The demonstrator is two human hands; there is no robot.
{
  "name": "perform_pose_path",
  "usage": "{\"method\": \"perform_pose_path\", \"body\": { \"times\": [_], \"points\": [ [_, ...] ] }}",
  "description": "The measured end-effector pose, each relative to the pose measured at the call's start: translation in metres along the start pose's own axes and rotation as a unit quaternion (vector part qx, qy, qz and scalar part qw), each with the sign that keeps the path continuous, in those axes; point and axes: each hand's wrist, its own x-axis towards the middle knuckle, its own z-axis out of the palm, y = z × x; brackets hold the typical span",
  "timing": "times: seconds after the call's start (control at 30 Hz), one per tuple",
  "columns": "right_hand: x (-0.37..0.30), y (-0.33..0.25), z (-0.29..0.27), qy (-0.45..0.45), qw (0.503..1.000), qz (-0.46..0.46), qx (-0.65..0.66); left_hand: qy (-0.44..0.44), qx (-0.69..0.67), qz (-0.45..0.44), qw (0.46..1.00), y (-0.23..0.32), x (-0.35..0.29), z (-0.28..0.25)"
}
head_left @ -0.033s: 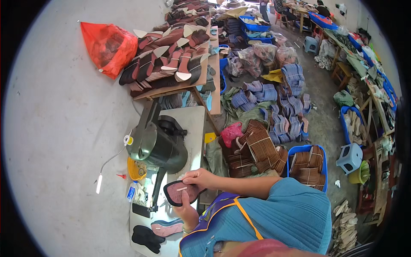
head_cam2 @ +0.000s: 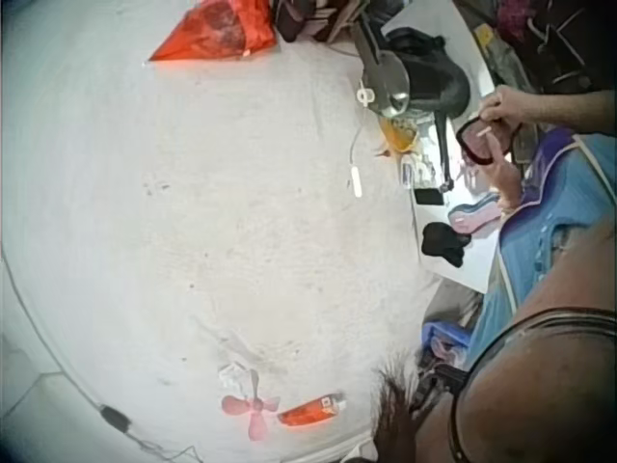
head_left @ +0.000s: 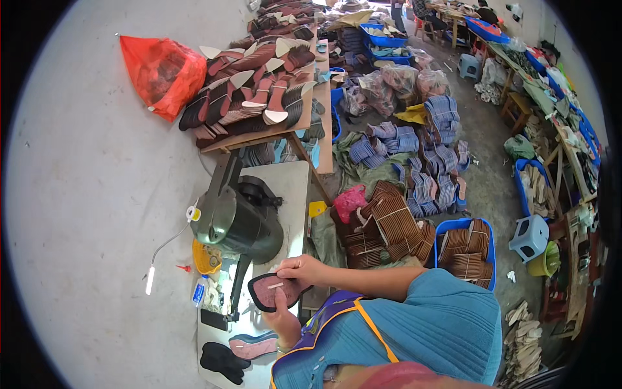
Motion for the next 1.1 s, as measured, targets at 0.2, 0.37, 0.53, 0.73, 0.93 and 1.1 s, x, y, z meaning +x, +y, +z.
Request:
{"method": "perform_pose_path", "body": {
  "times": [0.2,0.37,0.53,0.73,0.93,1.1],
  "points": [
    [-0.01,0.0,-0.013,0.064,0.965,-0.19,-0.168,-0.018,0.051,-0.009,0.999,0.002,0.001,0.021],
    [-0.014,-0.006,-0.03,0.107,0.906,-0.325,-0.25,-0.071,0.074,0.017,0.995,0.013,0.003,0.036],
    [-0.017,-0.016,-0.05,0.084,0.833,-0.417,-0.355,-0.105,0.116,0.062,0.986,0.009,0.005,0.043],
    [-0.01,-0.003,-0.046,0.086,0.93,-0.274,-0.232,-0.112,0.189,0.137,0.966,-0.018,0.019,0.031],
    [-0.013,-0.013,-0.051,-0.041,0.999,-0.012,0.028,-0.109,0.075,0.04,0.99,-0.017,0.025,0.025],
    [-0.02,-0.007,-0.04,-0.01,0.999,0.0,0.031,-0.13,0.021,0.009,0.991,0.005,0.017,0.035]
  ]
}}
